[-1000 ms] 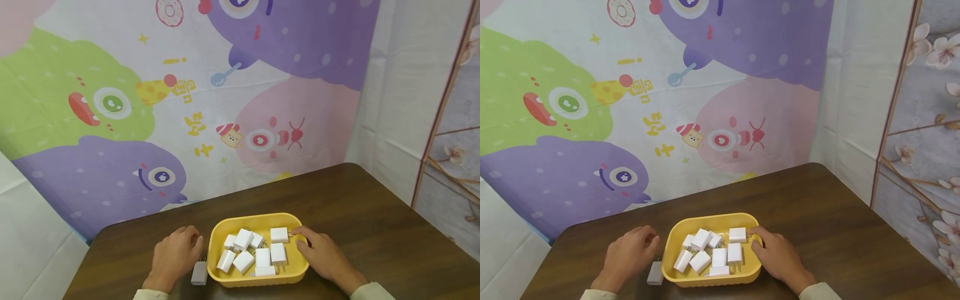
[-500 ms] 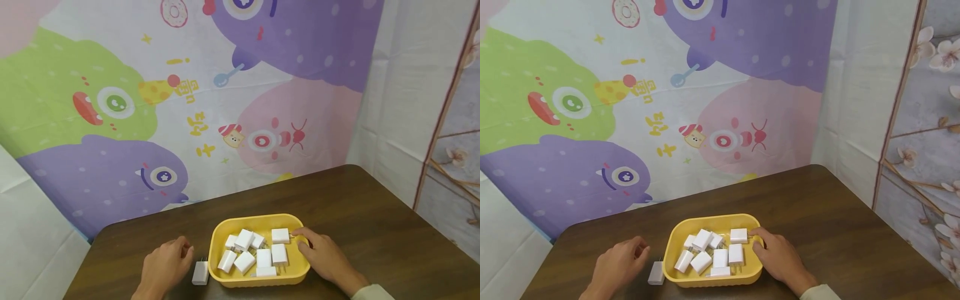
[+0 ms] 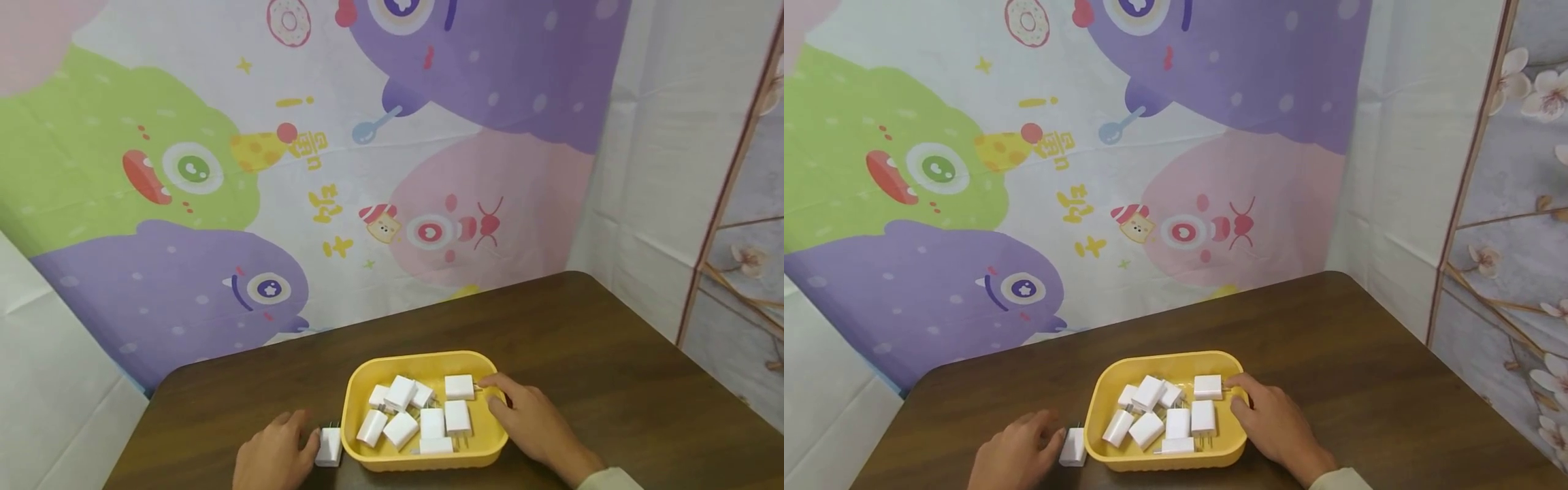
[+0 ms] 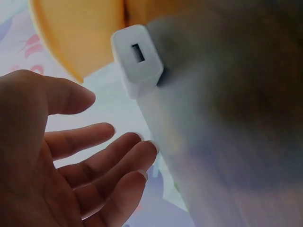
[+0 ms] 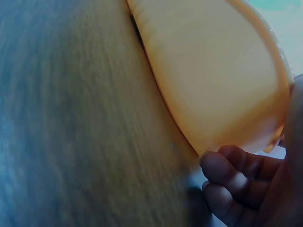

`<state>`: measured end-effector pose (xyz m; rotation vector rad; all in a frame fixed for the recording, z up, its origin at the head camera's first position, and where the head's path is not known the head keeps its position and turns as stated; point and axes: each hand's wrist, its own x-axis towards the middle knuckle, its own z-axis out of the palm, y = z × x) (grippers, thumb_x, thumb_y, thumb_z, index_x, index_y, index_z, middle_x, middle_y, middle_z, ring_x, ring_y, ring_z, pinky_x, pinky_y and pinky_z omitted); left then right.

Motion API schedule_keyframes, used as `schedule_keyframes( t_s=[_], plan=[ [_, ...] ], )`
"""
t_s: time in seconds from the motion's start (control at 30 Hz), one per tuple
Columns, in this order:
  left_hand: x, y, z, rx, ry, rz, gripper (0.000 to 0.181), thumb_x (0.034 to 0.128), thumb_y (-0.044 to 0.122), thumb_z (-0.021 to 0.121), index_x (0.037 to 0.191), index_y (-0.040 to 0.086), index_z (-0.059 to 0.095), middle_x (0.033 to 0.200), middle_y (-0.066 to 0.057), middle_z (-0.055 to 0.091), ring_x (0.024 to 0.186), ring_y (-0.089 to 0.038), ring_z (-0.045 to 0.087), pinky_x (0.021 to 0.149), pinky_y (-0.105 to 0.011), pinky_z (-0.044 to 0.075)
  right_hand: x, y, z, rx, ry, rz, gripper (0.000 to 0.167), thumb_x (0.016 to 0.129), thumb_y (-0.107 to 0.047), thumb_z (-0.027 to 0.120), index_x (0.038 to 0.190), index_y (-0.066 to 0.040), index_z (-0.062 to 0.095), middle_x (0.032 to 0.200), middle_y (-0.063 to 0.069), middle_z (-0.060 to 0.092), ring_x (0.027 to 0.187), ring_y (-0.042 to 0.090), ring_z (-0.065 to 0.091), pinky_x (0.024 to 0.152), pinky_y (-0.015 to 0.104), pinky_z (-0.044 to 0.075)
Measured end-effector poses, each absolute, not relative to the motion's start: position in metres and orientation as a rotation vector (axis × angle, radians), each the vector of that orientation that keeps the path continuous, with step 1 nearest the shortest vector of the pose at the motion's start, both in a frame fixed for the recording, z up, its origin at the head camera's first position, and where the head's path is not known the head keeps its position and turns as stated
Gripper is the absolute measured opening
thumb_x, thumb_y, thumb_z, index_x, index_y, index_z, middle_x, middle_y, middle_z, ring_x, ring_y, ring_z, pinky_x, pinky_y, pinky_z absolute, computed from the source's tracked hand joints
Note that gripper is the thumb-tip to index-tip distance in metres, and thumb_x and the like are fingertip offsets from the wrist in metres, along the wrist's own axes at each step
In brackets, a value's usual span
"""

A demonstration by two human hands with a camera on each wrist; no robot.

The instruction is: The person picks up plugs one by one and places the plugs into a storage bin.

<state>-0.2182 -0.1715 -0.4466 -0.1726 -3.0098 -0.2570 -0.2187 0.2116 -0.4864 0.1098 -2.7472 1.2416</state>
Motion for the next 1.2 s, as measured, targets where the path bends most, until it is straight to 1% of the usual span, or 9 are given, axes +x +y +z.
schedule_keyframes(
  t_s=[0.17,0.23,0.4,0.47,0.6,0.7,0.87,1.07,1.2],
  plan=[
    [-0.215,-0.167,-0.450,-0.166,-3.028,-0.239,0.033,0.0890,0.039,0.069,0.111,0.016,0.071,0.083,0.004,0.061,0.064,-0.019,0.060,0.055,-0.048,0.050,-0.218,0.212,-0.485,0.121,-2.741,1.232,0.021,0.097,-0.022,0.063,0.115,-0.030,0.069,0.106,-0.005,0.070,0.076,0.012,0.054,0.073,0.037,0.047],
    [-0.214,-0.165,-0.451,-0.166,-3.043,-0.240,0.034,0.0899,0.041,0.068,0.112,0.016,0.071,0.089,0.001,0.065,0.069,-0.023,0.064,0.059,-0.050,0.052,-0.218,0.212,-0.485,0.115,-2.748,1.234,0.021,0.097,-0.023,0.063,0.115,-0.030,0.069,0.106,-0.005,0.070,0.075,0.012,0.054,0.072,0.037,0.047],
    [-0.214,-0.163,-0.454,-0.169,-3.051,-0.232,0.035,0.0909,0.042,0.066,0.116,0.018,0.071,0.105,-0.006,0.069,0.083,-0.031,0.069,0.064,-0.055,0.053,-0.219,0.212,-0.486,0.117,-2.751,1.243,0.021,0.097,-0.022,0.063,0.116,-0.030,0.069,0.108,-0.004,0.070,0.076,0.012,0.054,0.072,0.037,0.047],
    [-0.214,-0.163,-0.454,-0.178,-3.045,-0.211,0.035,0.0902,0.043,0.067,0.117,0.020,0.071,0.103,-0.005,0.069,0.083,-0.029,0.069,0.064,-0.055,0.053,-0.219,0.212,-0.485,0.119,-2.746,1.241,0.021,0.097,-0.022,0.063,0.116,-0.030,0.069,0.109,-0.003,0.070,0.077,0.012,0.054,0.073,0.037,0.047],
    [-0.213,-0.163,-0.457,-0.223,-3.032,-0.161,0.037,0.0879,0.046,0.069,0.119,0.025,0.072,0.091,0.000,0.064,0.070,-0.020,0.063,0.055,-0.048,0.050,-0.219,0.212,-0.484,0.104,-2.753,1.237,0.022,0.097,-0.022,0.063,0.116,-0.030,0.069,0.110,-0.002,0.070,0.078,0.012,0.054,0.073,0.037,0.047],
    [-0.212,-0.164,-0.460,-0.259,-3.024,-0.140,0.038,0.0866,0.048,0.070,0.118,0.027,0.073,0.088,0.001,0.062,0.066,-0.017,0.059,0.051,-0.045,0.048,-0.219,0.211,-0.484,0.102,-2.764,1.232,0.022,0.097,-0.022,0.063,0.117,-0.031,0.069,0.112,-0.001,0.070,0.079,0.012,0.055,0.074,0.038,0.047],
    [-0.213,-0.163,-0.464,-0.272,-3.038,-0.160,0.040,0.0846,0.050,0.072,0.115,0.024,0.073,0.088,0.001,0.062,0.071,-0.020,0.062,0.053,-0.048,0.049,-0.218,0.212,-0.484,0.105,-2.770,1.224,0.022,0.097,-0.024,0.062,0.117,-0.031,0.069,0.113,-0.002,0.070,0.079,0.012,0.055,0.074,0.038,0.048],
    [-0.214,-0.159,-0.469,-0.277,-3.011,-0.186,0.046,0.0783,0.055,0.076,0.108,0.022,0.067,0.090,-0.001,0.065,0.075,-0.025,0.065,0.055,-0.049,0.049,-0.219,0.212,-0.484,0.103,-2.764,1.217,0.022,0.097,-0.023,0.062,0.117,-0.030,0.069,0.108,-0.004,0.070,0.075,0.012,0.054,0.072,0.037,0.046],
    [-0.214,-0.158,-0.470,-0.282,-3.016,-0.194,0.046,0.0775,0.054,0.078,0.105,0.020,0.063,0.089,-0.001,0.064,0.073,-0.025,0.065,0.053,-0.048,0.048,-0.219,0.213,-0.485,0.122,-2.753,1.230,0.021,0.098,-0.023,0.062,0.117,-0.030,0.069,0.110,-0.004,0.070,0.077,0.012,0.054,0.074,0.038,0.048]
  ],
)
